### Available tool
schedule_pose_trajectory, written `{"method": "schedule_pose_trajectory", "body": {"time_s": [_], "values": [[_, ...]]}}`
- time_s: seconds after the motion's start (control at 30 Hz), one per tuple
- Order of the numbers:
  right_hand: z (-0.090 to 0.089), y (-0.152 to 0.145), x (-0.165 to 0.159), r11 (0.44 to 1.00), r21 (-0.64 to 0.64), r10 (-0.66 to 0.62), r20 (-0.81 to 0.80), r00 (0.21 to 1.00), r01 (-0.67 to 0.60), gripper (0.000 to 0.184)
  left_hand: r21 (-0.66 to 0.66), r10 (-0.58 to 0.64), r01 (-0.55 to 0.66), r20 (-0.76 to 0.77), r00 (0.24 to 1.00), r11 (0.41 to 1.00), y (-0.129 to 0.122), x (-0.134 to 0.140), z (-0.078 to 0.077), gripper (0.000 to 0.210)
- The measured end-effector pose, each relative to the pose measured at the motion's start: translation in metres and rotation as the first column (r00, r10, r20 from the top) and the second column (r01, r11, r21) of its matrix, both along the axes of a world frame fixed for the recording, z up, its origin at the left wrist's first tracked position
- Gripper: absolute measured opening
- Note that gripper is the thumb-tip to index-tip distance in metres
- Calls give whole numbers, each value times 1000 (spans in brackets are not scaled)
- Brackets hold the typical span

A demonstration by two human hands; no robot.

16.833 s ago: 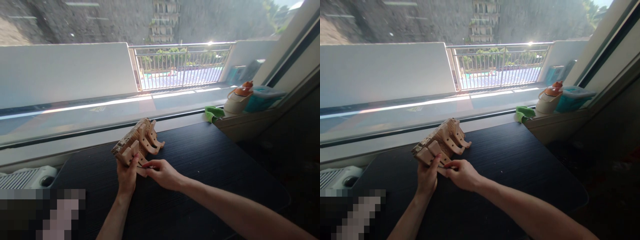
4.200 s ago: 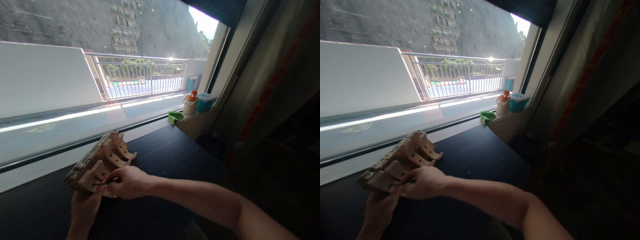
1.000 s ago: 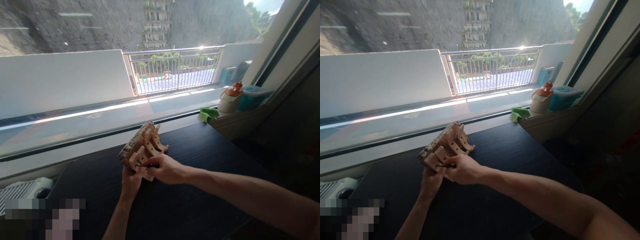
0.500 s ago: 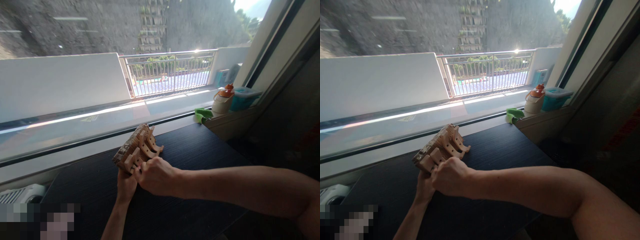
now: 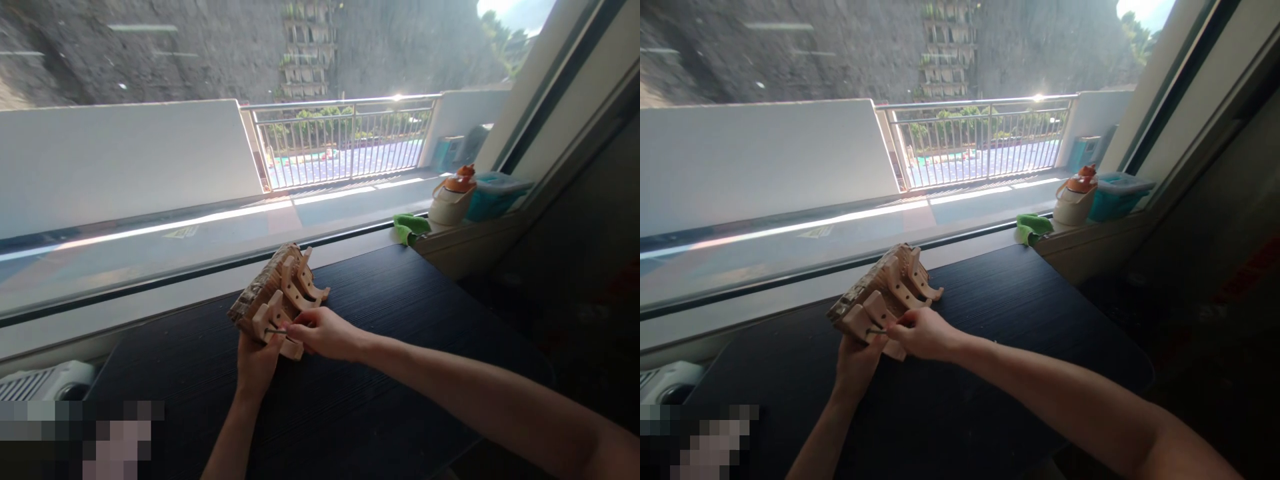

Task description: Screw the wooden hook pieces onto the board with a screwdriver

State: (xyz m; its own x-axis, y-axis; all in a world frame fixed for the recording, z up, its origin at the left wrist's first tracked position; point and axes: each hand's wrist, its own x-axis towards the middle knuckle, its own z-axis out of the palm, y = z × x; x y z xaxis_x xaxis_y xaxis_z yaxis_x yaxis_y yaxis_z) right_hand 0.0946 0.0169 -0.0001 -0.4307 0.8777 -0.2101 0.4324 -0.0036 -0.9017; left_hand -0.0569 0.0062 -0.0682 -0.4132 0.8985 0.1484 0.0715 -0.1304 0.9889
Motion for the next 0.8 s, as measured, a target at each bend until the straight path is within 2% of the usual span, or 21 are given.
{"method": "schedule_pose_trajectory", "body": {"time_s": [0.07, 0.17, 0.23, 0.27, 0.33, 0.43, 0.47, 0.5, 0.53, 0.57, 0.6, 0.63, 0.67, 0.73, 0.8], "values": [[9, -1, 4, 980, 198, -19, 131, 991, -8, 32, 11, 8, -8, 8, 1000, 1000, 0, 2, 1, 58], [25, -5, 11, 947, 292, 92, 164, 982, -137, 31, 24, -13, 13, 12, 1000, 1000, 0, 1, 1, 64], [32, -9, 14, 875, 415, 173, 218, 961, -251, 31, 13, -16, 16, 10, 1000, 1000, 0, -1, 1, 67], [35, -10, 15, 805, 499, 189, 297, 936, -321, 28, 0, -13, 13, 8, 1000, 1000, 0, -2, 2, 67], [39, -11, 16, 617, 608, 170, 516, 839, -500, 22, -38, -14, 14, -1, 1000, 999, -1, -4, 3, 63], [43, -10, 14, 334, 601, 92, 746, 660, -726, 27, -114, -33, 30, -24, 999, 993, -2, -5, 6, 47], [43, -9, 13, 268, 588, 68, 779, 624, -763, 29, -134, -32, 27, -31, 999, 991, -2, -5, 8, 41], [43, -8, 12, 226, 576, 54, 798, 600, -786, 30, -148, -25, 19, -38, 999, 989, -2, -4, 9, 38], [42, -9, 12, 207, 569, 52, 806, 590, -796, 30, -157, -16, 9, -43, 999, 988, -3, -4, 10, 36], [41, -9, 11, 215, 571, 58, 802, 594, -792, 30, -161, -7, -1, -47, 999, 987, -3, -3, 10, 34], [38, -10, 11, 253, 582, 69, 786, 615, -773, 30, -163, 2, -10, -51, 999, 987, -3, -2, 9, 33], [34, -12, 10, 315, 598, 83, 756, 649, -737, 29, -162, 10, -19, -54, 998, 987, -2, -2, 9, 33], [30, -14, 9, 401, 616, 97, 708, 700, -678, 29, -158, 18, -27, -58, 998, 987, -2, -2, 7, 34], [19, -16, 7, 622, 618, 103, 543, 833, -480, 31, -140, 37, -46, -66, 997, 989, -1, -2, 4, 36], [9, -16, 4, 840, 483, 103, 307, 946, -248, 33, -120, 48, -57, -75, 996, 991, 0, -2, 1, 40]]}}
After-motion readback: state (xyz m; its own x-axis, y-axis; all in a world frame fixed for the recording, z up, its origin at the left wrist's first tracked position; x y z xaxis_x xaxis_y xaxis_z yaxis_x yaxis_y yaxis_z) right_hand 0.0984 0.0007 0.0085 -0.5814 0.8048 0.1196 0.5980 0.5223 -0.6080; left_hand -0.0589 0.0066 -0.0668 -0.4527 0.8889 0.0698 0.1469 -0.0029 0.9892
